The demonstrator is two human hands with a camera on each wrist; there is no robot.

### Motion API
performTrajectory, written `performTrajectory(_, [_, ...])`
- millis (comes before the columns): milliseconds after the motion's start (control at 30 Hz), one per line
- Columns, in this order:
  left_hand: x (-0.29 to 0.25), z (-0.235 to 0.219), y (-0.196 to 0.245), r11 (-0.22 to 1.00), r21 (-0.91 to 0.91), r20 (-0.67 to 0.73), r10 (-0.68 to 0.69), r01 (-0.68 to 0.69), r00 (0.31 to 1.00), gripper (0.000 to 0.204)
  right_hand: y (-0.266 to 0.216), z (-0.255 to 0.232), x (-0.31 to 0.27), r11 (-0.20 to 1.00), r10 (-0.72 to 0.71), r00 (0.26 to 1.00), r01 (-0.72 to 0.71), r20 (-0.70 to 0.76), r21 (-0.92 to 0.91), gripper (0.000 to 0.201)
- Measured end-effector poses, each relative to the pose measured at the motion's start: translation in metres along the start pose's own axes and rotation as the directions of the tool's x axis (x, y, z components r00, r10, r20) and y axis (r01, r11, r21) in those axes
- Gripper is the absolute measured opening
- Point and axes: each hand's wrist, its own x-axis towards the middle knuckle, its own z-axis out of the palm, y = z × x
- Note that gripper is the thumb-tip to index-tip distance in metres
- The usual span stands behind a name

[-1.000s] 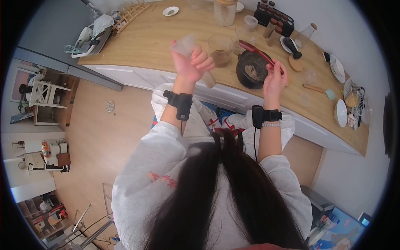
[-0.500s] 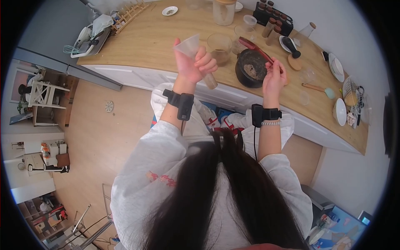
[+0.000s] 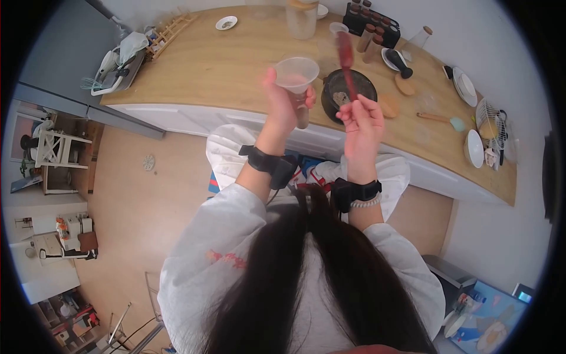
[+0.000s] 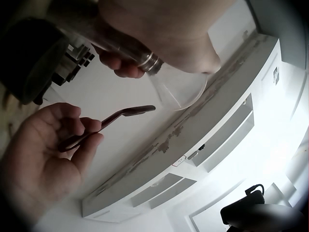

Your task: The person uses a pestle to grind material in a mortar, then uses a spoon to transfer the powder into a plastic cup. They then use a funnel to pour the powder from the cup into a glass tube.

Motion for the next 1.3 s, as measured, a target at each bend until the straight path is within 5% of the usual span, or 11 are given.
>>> performTrajectory(133, [-0.007, 0.015, -0.003, 0.991, 0.073, -0.004, 0.111, -0.110, 0.994, 0.076, -0.006, 0.011, -0.007, 0.980, 0.033, 0.987, -0.001, 0.158, -0.200, 0.016])
performTrajectory(433, [-0.007, 0.019, -0.015, 0.918, 0.101, 0.154, 0.365, -0.382, 0.918, 0.067, -0.039, 0.025, 0.020, 0.998, -0.064, 0.997, 0.064, 0.045, 0.001, 0.026])
performTrajectory(567, [-0.016, 0.028, -0.011, 0.868, 0.124, 0.176, 0.457, -0.480, 0.872, 0.064, -0.046, 0.032, 0.022, 1.000, -0.023, 0.988, 0.026, 0.154, -0.011, 0.025])
performTrajectory(633, [-0.022, 0.030, -0.007, 0.890, 0.084, 0.145, 0.435, -0.449, 0.889, 0.064, -0.038, 0.025, 0.017, 0.996, 0.073, 0.960, -0.054, 0.269, -0.077, 0.024])
performTrajectory(733, [-0.026, 0.027, -0.007, 0.896, 0.089, 0.133, 0.422, -0.435, 0.897, 0.064, -0.024, 0.019, 0.007, 0.986, 0.106, 0.965, -0.071, 0.241, -0.151, 0.022])
performTrajectory(833, [-0.029, 0.022, -0.016, 0.920, 0.144, 0.081, 0.356, -0.365, 0.931, 0.072, -0.028, 0.016, 0.003, 0.996, 0.060, 0.966, -0.074, 0.253, 0.044, 0.018])
performTrajectory(933, [-0.030, 0.024, -0.023, 0.936, 0.154, 0.031, 0.316, -0.317, 0.948, 0.078, -0.032, 0.015, 0.000, 0.978, 0.116, 0.941, -0.052, 0.318, -0.203, 0.015])
performTrajectory(1033, [-0.031, 0.023, -0.023, 0.933, 0.182, 0.030, 0.312, -0.312, 0.950, 0.080, -0.028, 0.018, -0.004, 1.000, 0.019, 0.981, -0.018, 0.191, -0.006, 0.013])
performTrajectory(1167, [-0.034, 0.024, -0.022, 0.927, 0.200, 0.023, 0.318, -0.316, 0.948, 0.082, -0.033, 0.012, -0.006, 0.961, 0.170, 0.893, -0.058, 0.416, -0.270, 0.011])
performTrajectory(1267, [-0.035, 0.025, -0.021, 0.936, 0.186, 0.015, 0.302, -0.299, 0.953, 0.083, -0.025, 0.011, -0.008, 0.996, 0.042, 0.932, -0.012, 0.361, -0.087, 0.010])
performTrajectory(1300, [-0.035, 0.024, -0.022, 0.937, 0.175, 0.011, 0.304, -0.302, 0.952, 0.083, -0.027, 0.012, -0.008, 0.989, 0.075, 0.923, -0.020, 0.377, -0.149, 0.010])
